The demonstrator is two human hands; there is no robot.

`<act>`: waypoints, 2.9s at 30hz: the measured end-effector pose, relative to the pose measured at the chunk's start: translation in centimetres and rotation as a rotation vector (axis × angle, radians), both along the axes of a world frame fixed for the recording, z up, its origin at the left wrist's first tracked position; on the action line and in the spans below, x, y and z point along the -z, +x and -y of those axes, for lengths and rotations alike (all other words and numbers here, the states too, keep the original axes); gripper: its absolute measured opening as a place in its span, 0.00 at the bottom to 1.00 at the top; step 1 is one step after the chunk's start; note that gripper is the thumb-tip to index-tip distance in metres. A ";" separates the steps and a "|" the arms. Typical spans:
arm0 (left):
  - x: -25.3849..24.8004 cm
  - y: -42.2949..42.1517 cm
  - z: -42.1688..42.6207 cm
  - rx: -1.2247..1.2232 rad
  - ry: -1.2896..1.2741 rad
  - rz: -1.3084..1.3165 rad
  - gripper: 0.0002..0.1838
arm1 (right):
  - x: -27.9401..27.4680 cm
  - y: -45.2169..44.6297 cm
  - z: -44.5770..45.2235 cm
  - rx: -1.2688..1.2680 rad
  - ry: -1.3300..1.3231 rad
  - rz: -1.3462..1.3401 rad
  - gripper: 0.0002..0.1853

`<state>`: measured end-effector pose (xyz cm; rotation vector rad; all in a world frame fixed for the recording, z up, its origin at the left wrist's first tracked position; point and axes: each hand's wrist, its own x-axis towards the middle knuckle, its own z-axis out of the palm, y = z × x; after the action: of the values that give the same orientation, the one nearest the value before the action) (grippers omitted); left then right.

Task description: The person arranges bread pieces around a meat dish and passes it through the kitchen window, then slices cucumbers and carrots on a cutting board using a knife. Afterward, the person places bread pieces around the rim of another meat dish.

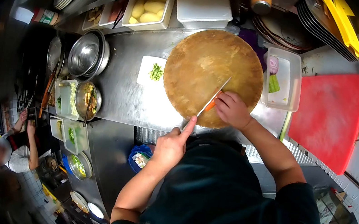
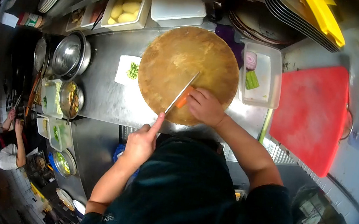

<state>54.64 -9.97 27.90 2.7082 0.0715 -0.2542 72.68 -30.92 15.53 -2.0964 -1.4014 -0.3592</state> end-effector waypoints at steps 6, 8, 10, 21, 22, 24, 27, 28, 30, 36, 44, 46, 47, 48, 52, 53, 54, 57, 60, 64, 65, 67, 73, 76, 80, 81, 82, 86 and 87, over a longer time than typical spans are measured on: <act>0.0 -1.0 -0.9 0.036 -0.009 -0.082 0.47 | 0.8 0.2 -0.2 -0.003 -0.015 -0.017 0.17; -0.6 -1.4 -1.3 0.052 -0.012 -0.098 0.48 | 0.6 0.3 -0.2 -0.003 -0.023 -0.007 0.17; -0.8 -1.9 -1.7 0.064 -0.011 -0.096 0.48 | 0.6 0.5 -0.2 -0.012 -0.036 0.037 0.17; 2.6 3.6 -1.1 0.074 -0.051 -0.091 0.50 | 0.5 0.5 -0.1 -0.015 -0.071 0.025 0.17; 3.0 4.0 -1.0 0.077 -0.041 -0.088 0.50 | 0.6 0.4 0.0 -0.005 -0.075 0.024 0.17; 3.3 4.1 -1.3 0.066 -0.068 -0.067 0.50 | 1.0 0.3 0.0 0.007 -0.075 0.033 0.17; 1.7 3.2 -1.3 0.068 -0.054 -0.074 0.49 | 1.2 0.1 -0.1 0.028 -0.048 -0.034 0.18; 0.9 2.8 -1.2 0.075 -0.047 -0.086 0.49 | 1.2 0.2 -0.1 0.025 -0.052 -0.015 0.18; -0.3 2.1 -1.1 0.102 -0.032 -0.113 0.50 | 0.8 0.3 -0.1 0.011 -0.066 0.015 0.18; -0.1 0.8 -1.3 0.102 -0.049 -0.113 0.51 | 0.5 0.5 -0.2 -0.002 -0.100 0.041 0.20; -0.5 -0.7 -2.3 0.105 -0.056 -0.144 0.52 | 1.4 0.3 0.0 0.017 -0.095 -0.056 0.20; -0.2 0.3 -2.2 0.103 -0.066 -0.140 0.52 | 1.3 0.3 0.0 0.023 -0.084 -0.073 0.20; 0.1 0.8 -2.1 0.102 -0.074 -0.138 0.52 | 1.3 0.4 -0.1 0.025 -0.078 -0.079 0.20; 0.4 1.2 -2.0 0.101 -0.082 -0.137 0.52 | 1.3 0.4 -0.1 0.026 -0.071 -0.085 0.19; 1.2 1.5 -2.2 0.106 -0.072 -0.129 0.52 | 0.8 0.7 -0.3 0.000 -0.084 -0.051 0.18; 1.5 1.4 -2.2 0.108 -0.076 -0.118 0.52 | 0.8 0.7 -0.3 -0.004 -0.084 -0.048 0.18; 1.8 1.5 -2.3 0.109 -0.078 -0.107 0.52 | 0.8 0.7 -0.3 -0.008 -0.083 -0.044 0.18; 2.8 3.7 -1.8 0.106 -0.044 -0.173 0.52 | 1.3 0.6 -0.3 0.000 -0.098 -0.018 0.17; 3.3 4.1 -1.3 0.088 -0.035 -0.188 0.52 | 0.9 0.7 -0.1 0.005 -0.073 -0.116 0.18; 3.4 3.6 -1.6 0.047 -0.106 -0.095 0.48 | 1.5 -0.1 0.2 0.041 -0.050 -0.072 0.19; 3.4 3.3 -1.9 0.026 -0.137 -0.044 0.47 | 1.4 -0.2 0.2 0.043 -0.042 -0.069 0.19; 2.7 2.8 -2.3 -0.003 -0.125 -0.028 0.45 | 1.1 0.3 0.2 0.061 -0.047 -0.041 0.19; 2.9 0.0 -1.6 -0.073 -0.123 0.003 0.44 | 0.3 1.5 -0.2 -0.034 -0.038 -0.138 0.17; 3.2 -0.7 -1.0 -0.101 -0.118 0.085 0.44 | 0.5 1.4 1.0 -0.007 -0.057 -0.259 0.17; 2.9 -0.5 -0.3 -0.080 -0.119 0.052 0.44 | -1.2 -1.7 1.4 0.279 0.002 -0.505 0.16; 2.9 -0.2 -0.1 -0.063 -0.107 0.024 0.44 | -1.2 -2.6 1.0 0.366 0.034 -0.562 0.16; 2.9 -0.1 0.0 -0.045 -0.095 -0.006 0.44 | -1.2 -3.4 0.6 0.370 0.038 -0.569 0.17; 2.9 0.8 0.8 -0.028 -0.068 -0.015 0.45 | -0.7 -5.0 -0.9 0.277 0.086 -0.586 0.19; 2.9 0.8 0.8 -0.022 -0.053 -0.018 0.46 | -0.6 -5.1 -1.0 0.229 0.104 -0.583 0.19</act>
<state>55.46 -10.77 24.97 2.6508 0.0980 -0.2695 67.61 -29.93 16.16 -2.0499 -0.7900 0.0929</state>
